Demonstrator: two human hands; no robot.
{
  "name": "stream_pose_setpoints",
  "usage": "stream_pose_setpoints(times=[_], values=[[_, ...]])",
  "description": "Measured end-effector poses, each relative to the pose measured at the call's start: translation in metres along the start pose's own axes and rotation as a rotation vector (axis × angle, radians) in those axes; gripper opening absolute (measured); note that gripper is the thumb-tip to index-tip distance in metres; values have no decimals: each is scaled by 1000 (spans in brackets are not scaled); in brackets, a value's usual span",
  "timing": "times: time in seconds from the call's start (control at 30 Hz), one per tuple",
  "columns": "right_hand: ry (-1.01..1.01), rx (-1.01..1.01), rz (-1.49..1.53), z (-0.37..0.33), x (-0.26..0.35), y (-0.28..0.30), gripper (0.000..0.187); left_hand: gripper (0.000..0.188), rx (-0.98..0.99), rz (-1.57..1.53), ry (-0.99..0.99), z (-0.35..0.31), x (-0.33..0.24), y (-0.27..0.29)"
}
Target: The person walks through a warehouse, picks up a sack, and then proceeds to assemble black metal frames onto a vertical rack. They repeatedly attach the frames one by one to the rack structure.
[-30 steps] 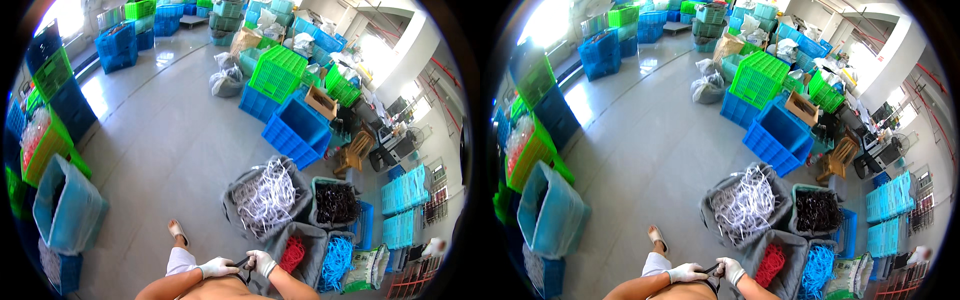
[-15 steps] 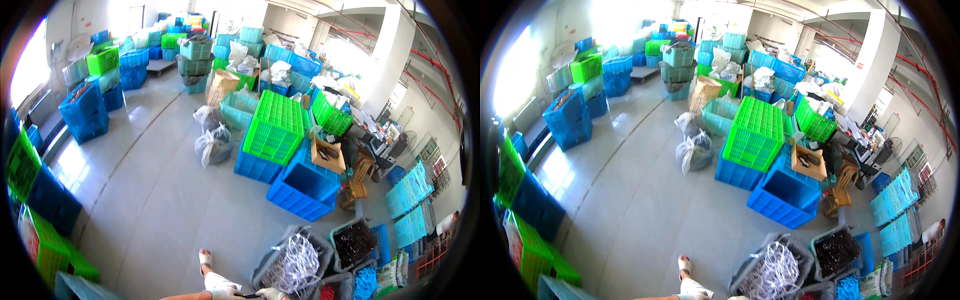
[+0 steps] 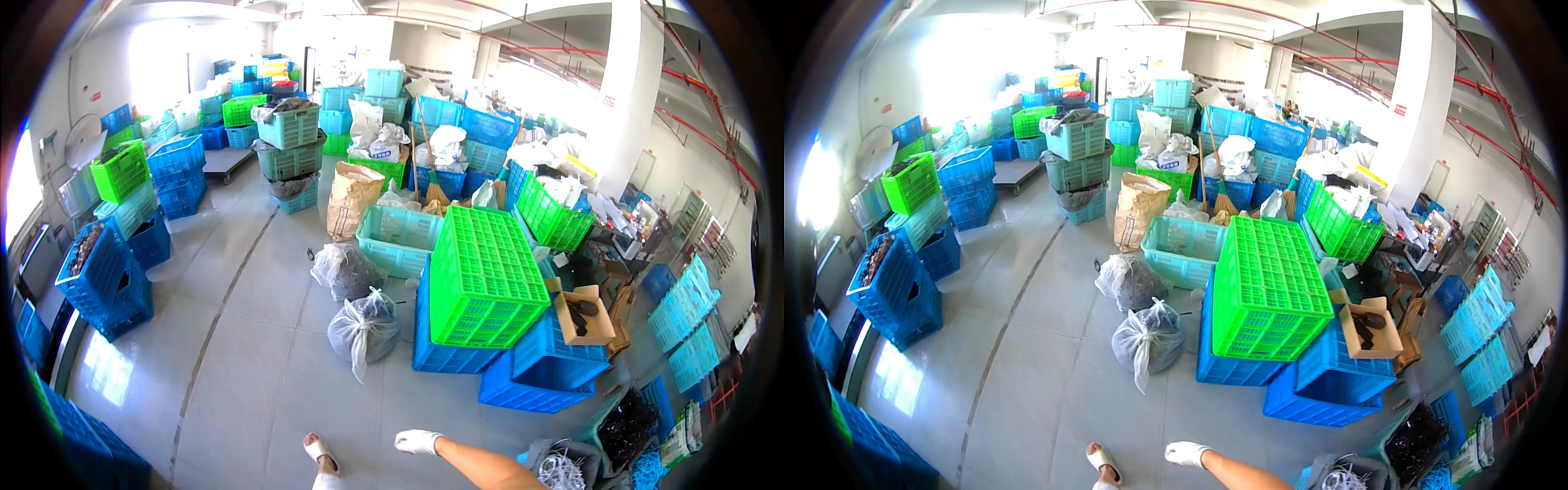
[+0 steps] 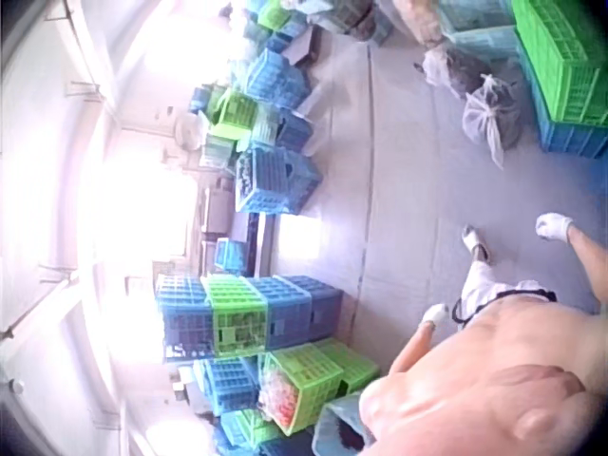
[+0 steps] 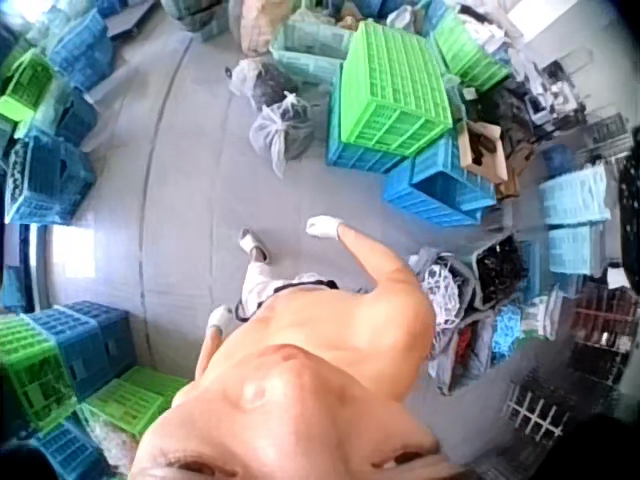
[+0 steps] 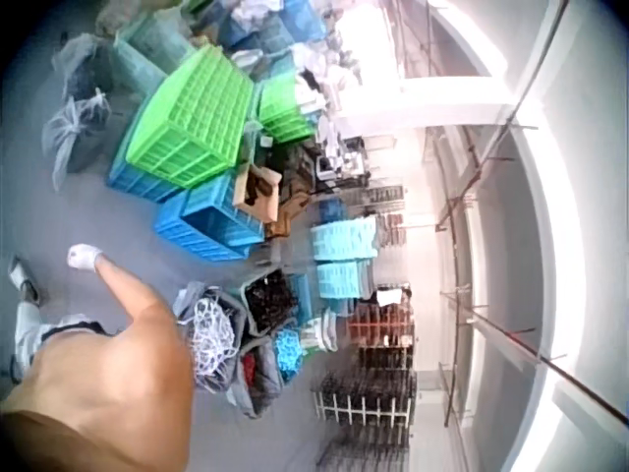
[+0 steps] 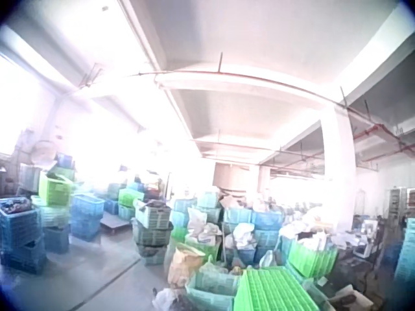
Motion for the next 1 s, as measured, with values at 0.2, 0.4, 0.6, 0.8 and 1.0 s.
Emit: stream_pose_setpoints(times=[0.2,0.4,0.6,0.8,1.0], values=[[-400,785,-210,68,-118,-59,15,34,130,-321,-239,107,-86,268],[-415,697,564,144,7,-53,33,34,102,-447,-429,255,-163,486],[-476,618,729,312,61,60,28,34,119,-574,-355,382,-160,634],[-208,637,564,386,253,252,21,34,131,-724,-213,472,-122,768],[154,663,346,515,435,429,14,35,121,-765,-211,595,-99,938]])
Point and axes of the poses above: each hand's wrist, its own z-axis towards the middle knuckle, its own y-axis out of the back of the hand, x = y × z, the point moved 5 cm from there along z, towards the middle knuckle, and after that the axes turned 5 degrees about -y, right-handed, at the moved point
